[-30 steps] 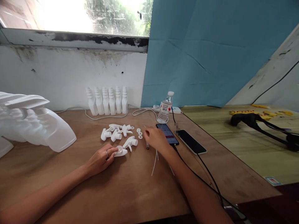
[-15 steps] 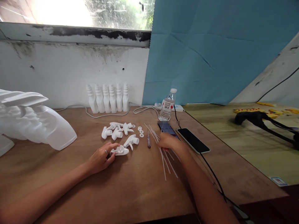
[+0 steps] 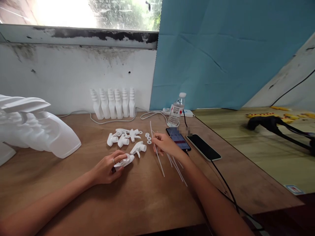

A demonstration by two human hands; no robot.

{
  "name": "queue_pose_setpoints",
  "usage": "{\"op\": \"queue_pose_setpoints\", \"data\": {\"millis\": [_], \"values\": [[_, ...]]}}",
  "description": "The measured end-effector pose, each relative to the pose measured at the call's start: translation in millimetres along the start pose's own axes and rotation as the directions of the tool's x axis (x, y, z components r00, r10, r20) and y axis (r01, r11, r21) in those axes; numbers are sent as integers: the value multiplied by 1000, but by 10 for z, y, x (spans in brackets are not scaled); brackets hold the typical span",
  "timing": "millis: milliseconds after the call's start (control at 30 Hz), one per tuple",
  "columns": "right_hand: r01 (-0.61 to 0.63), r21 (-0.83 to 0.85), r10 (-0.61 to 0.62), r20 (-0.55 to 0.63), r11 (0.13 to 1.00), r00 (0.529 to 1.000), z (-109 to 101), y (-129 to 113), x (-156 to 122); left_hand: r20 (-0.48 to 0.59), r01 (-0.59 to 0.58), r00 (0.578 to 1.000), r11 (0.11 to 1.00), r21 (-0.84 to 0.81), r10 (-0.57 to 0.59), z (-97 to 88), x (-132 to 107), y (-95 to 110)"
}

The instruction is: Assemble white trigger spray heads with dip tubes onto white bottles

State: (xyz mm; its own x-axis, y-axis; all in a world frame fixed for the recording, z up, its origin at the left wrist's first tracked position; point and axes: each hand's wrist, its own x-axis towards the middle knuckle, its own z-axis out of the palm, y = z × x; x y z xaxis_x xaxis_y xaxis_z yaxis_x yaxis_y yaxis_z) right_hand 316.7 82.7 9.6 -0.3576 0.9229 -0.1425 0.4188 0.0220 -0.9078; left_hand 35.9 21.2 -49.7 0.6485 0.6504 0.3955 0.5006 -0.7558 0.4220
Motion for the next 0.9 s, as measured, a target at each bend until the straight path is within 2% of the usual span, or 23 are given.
{"op": "queue_pose_setpoints", "data": {"millis": [167,400,533,700,800,900], "values": [[-50,83,47,41,995,998,88,88,65,47,32,998,999,35,-33,-21,72,-1],[-48,95,43,56,994,998,144,37,44,106,61,992,998,33,-64,-49,80,6],[-34,132,27,56,991,998,144,61,60,95,61,994,998,-4,-61,-25,81,24],[119,356,-121,-15,927,993,202,2,20,60,86,995,996,-22,-85,44,36,20],[264,444,-256,-79,857,963,264,-78,-33,22,165,986,983,-80,-164,76,9,9],[364,480,-338,-144,798,930,331,-132,-69,28,224,975,965,-133,-222,87,9,2]]}}
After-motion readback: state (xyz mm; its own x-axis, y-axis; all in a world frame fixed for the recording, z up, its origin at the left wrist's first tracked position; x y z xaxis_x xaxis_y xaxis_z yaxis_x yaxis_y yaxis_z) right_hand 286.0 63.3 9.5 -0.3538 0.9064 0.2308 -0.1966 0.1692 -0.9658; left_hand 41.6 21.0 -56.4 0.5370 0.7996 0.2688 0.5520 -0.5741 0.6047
